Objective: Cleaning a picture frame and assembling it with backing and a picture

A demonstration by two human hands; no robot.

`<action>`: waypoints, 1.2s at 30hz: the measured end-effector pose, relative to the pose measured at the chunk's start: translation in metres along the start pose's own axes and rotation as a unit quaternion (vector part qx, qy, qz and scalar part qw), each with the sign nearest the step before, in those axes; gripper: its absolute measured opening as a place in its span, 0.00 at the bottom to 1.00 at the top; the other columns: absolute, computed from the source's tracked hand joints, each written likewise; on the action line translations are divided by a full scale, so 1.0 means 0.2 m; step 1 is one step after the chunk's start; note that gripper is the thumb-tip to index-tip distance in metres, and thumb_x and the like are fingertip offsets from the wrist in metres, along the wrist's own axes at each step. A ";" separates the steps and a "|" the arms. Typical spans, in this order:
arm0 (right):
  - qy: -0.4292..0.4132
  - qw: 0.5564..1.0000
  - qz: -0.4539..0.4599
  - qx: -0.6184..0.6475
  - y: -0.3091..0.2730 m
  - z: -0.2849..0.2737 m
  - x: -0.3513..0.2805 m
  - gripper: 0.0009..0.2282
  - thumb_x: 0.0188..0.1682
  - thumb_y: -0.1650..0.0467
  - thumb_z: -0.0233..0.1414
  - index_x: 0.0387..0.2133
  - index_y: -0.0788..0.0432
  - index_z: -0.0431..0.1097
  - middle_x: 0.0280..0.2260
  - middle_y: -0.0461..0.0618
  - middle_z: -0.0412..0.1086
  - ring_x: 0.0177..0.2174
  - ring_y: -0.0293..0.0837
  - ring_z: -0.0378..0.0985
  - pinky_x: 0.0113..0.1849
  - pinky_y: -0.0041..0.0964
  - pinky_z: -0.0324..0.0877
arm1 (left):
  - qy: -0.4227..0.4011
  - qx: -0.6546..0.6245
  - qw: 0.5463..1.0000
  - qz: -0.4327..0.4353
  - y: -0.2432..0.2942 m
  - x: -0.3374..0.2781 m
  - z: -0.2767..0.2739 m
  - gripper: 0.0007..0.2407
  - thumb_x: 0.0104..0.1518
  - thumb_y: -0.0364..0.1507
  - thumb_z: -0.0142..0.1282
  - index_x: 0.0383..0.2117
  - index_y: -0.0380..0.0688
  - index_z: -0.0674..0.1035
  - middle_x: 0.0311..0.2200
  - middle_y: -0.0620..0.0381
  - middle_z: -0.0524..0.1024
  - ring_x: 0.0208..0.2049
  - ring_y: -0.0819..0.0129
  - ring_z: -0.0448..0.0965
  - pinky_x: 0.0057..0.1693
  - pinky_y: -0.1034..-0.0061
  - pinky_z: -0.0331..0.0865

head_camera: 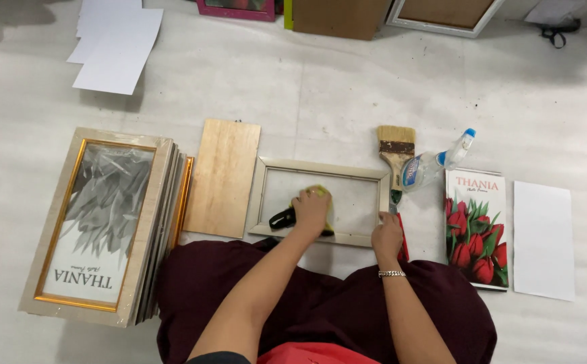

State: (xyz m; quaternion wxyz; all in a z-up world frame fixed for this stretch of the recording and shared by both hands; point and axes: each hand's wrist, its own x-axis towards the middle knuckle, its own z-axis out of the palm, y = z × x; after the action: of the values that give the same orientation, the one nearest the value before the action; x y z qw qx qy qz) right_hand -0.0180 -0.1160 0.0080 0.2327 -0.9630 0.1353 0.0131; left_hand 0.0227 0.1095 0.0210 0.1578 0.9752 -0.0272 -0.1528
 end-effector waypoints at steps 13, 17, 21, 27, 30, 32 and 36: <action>0.002 1.000 -0.007 -0.001 0.01 0.00 0.02 0.18 0.45 0.78 0.47 0.46 0.51 0.75 0.49 0.49 0.70 0.46 0.58 0.79 0.45 0.56 0.76 | 0.077 -0.115 0.990 0.008 0.04 0.12 -0.20 0.21 0.52 0.14 0.60 0.52 0.48 0.76 0.58 0.35 0.61 0.55 0.25 0.63 0.45 0.48 0.81; 0.009 1.000 -0.012 -0.010 0.03 0.03 0.02 0.17 0.46 0.77 0.46 0.46 0.51 0.74 0.49 0.49 0.70 0.46 0.59 0.79 0.44 0.57 0.76 | 0.073 -0.070 0.995 0.026 0.13 0.11 -0.13 0.19 0.52 0.16 0.62 0.50 0.47 0.76 0.58 0.36 0.62 0.54 0.26 0.64 0.43 0.48 0.81; 0.004 1.000 -0.004 -0.022 0.05 0.06 0.04 0.17 0.46 0.77 0.45 0.46 0.50 0.74 0.50 0.49 0.70 0.46 0.59 0.79 0.44 0.57 0.77 | -0.010 -0.083 0.988 0.127 0.28 -0.10 -0.01 0.19 0.52 0.18 0.62 0.49 0.50 0.77 0.60 0.41 0.61 0.55 0.27 0.63 0.46 0.44 0.80; 0.012 1.000 -0.006 -0.013 0.04 0.05 0.03 0.18 0.45 0.77 0.45 0.46 0.50 0.75 0.49 0.50 0.70 0.44 0.61 0.80 0.44 0.59 0.76 | 0.027 -0.041 0.985 0.163 0.26 -0.05 0.10 0.23 0.49 0.17 0.62 0.52 0.51 0.76 0.56 0.43 0.65 0.54 0.29 0.65 0.44 0.51 0.83; 0.003 1.000 -0.005 -0.008 0.01 0.01 0.02 0.18 0.44 0.77 0.45 0.46 0.51 0.75 0.49 0.50 0.70 0.44 0.62 0.79 0.43 0.60 0.76 | 0.048 0.019 0.992 0.114 0.29 0.16 0.05 0.20 0.50 0.16 0.64 0.49 0.48 0.77 0.55 0.43 0.67 0.53 0.32 0.67 0.38 0.62 0.83; 0.006 1.000 -0.003 -0.002 0.01 0.01 0.03 0.18 0.45 0.77 0.45 0.45 0.51 0.75 0.48 0.50 0.71 0.44 0.62 0.79 0.43 0.60 0.76 | 0.070 0.003 0.991 0.110 0.29 0.26 0.09 0.21 0.50 0.16 0.64 0.51 0.48 0.77 0.55 0.42 0.66 0.53 0.32 0.67 0.38 0.61 0.83; 0.017 1.000 -0.001 0.004 0.05 0.05 0.04 0.18 0.45 0.77 0.44 0.45 0.50 0.75 0.48 0.48 0.70 0.43 0.61 0.79 0.44 0.59 0.76 | 0.067 -0.028 0.989 0.127 0.31 0.26 0.06 0.17 0.53 0.17 0.61 0.49 0.43 0.77 0.52 0.42 0.65 0.54 0.30 0.65 0.36 0.55 0.82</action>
State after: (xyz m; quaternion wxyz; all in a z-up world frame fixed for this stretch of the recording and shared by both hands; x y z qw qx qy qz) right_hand -0.0130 -0.1221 -0.0068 0.2344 -0.9622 0.1388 -0.0040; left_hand 0.0680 0.0417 0.0141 0.2042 0.9672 -0.1361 -0.0663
